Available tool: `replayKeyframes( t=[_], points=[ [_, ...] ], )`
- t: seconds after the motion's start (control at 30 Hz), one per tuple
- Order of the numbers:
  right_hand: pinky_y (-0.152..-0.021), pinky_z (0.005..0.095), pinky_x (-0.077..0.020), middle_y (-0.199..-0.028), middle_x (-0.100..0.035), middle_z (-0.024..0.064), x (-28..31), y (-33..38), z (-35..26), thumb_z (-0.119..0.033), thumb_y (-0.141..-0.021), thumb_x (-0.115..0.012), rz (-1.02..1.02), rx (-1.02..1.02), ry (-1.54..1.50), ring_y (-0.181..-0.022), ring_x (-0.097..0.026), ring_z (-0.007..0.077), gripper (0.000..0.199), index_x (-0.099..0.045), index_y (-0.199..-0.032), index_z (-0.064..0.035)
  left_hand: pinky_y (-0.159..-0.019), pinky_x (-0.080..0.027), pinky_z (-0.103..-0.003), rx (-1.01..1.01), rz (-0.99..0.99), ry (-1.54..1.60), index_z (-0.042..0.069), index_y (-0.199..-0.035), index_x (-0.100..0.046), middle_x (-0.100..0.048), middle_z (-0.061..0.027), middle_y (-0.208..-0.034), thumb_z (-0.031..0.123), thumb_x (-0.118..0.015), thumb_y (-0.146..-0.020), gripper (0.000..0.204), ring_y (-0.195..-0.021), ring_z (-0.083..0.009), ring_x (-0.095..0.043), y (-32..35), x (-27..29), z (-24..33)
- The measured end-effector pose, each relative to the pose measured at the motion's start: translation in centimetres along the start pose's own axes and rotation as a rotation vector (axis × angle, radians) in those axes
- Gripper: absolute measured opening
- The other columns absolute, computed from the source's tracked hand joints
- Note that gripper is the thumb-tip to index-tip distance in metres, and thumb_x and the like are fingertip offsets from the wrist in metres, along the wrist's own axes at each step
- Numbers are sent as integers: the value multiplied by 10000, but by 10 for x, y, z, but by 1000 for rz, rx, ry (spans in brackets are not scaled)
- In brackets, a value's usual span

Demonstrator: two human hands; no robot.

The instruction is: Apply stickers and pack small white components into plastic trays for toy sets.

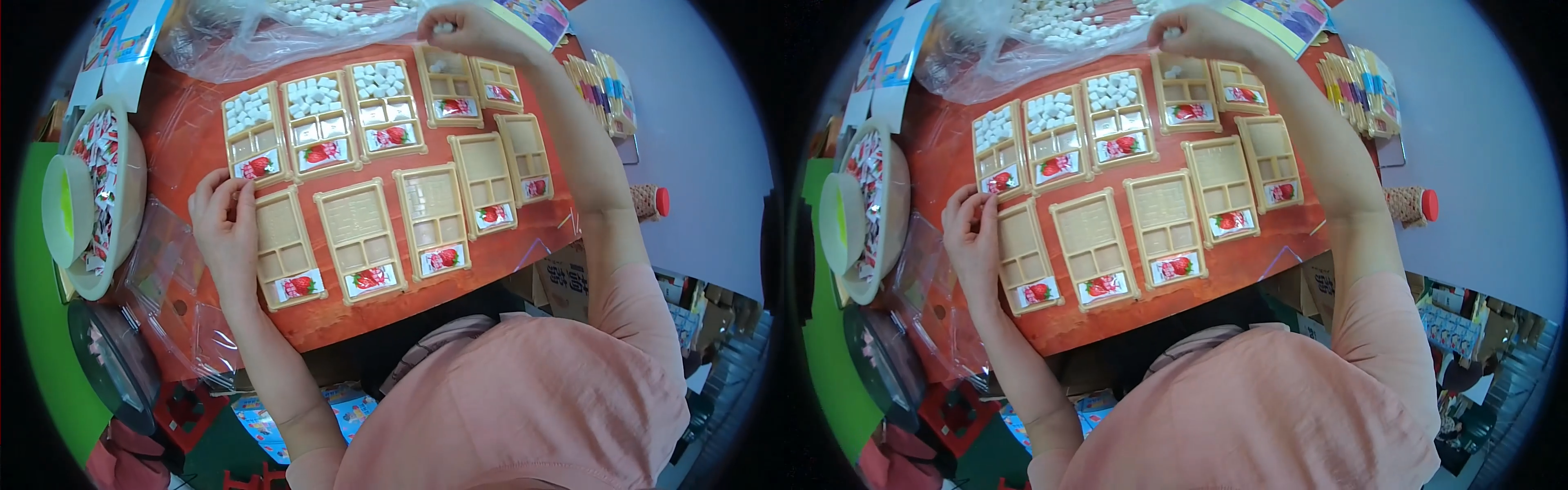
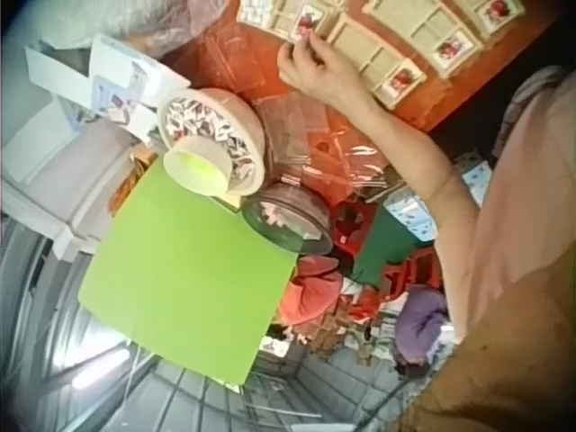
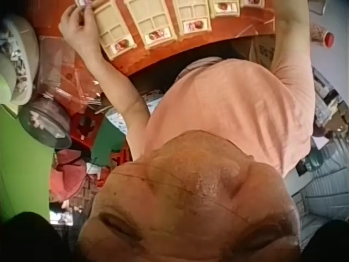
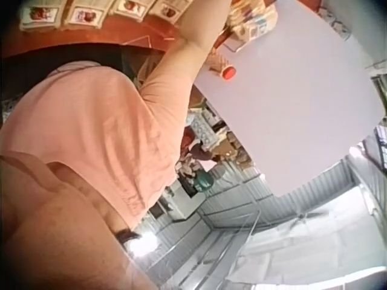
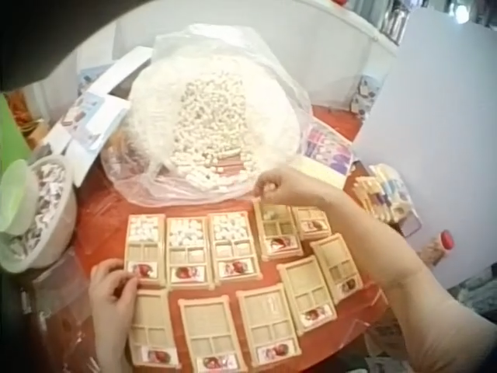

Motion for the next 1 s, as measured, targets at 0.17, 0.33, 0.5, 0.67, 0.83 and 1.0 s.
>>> replayKeyframes(
  t=[0.17,0.33,0.5,0.67,0.83,1.0],
  points=[
    [-755,312,-508,-964,-633,67,-14,36,-13,-98,-926,-618,178,211,351,-865,-624,187,111,-639,-1017,-36,-826,-502,-306,-18,-2,0,-18,-954,-686,-633,-92,-1109,62,-698,-872,116,-1035,-218,-575,1,0,-1],
    [-784,297,-509,-1046,-622,47,-10,50,-13,-100,-940,-626,159,223,342,-901,-622,189,135,-648,-1064,-51,-861,-487,-319,-37,-5,-14,-16,-958,-690,-634,-93,-1119,78,-701,-876,125,-1052,-224,-572,2,-1,-1],
    [-844,363,-502,-1010,-651,106,8,62,-9,-105,-914,-615,192,72,26,-937,-624,278,216,-679,-1117,-68,-841,-513,-291,-54,-18,-75,-19,-1000,-695,-619,-87,-1161,81,-692,-905,138,-1087,-177,-578,3,1,-6],
    [-698,292,-511,-777,-694,80,23,62,-16,-117,-898,-610,403,268,-178,-740,-642,187,198,-696,-1050,-26,-840,-510,-287,-84,-23,-106,-23,-997,-692,-621,-85,-1161,82,-691,-905,140,-1085,-177,-577,2,0,-5],
    [-846,341,-502,-1024,-672,130,10,50,-7,-176,-930,-614,427,122,343,-924,-638,253,225,-679,-1089,-30,-845,-503,-282,-55,-21,-76,-22,-994,-692,-621,-81,-1155,82,-691,-905,137,-1079,-174,-578,2,-1,-5],
    [-712,328,-524,-887,-695,118,15,43,3,-272,-947,-615,457,-64,135,-763,-652,200,284,-699,-1039,-16,-847,-499,-278,10,-43,-27,-22,-993,-691,-620,-79,-1150,82,-692,-904,137,-1078,-171,-579,1,-1,-5]
  ],
)
Point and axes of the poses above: each hand's wrist, its own y-axis away from the middle knuckle, its own x-axis out of the back of the hand, z = x × y, the point moved 9 cm from there along -y, towards the middle knuckle
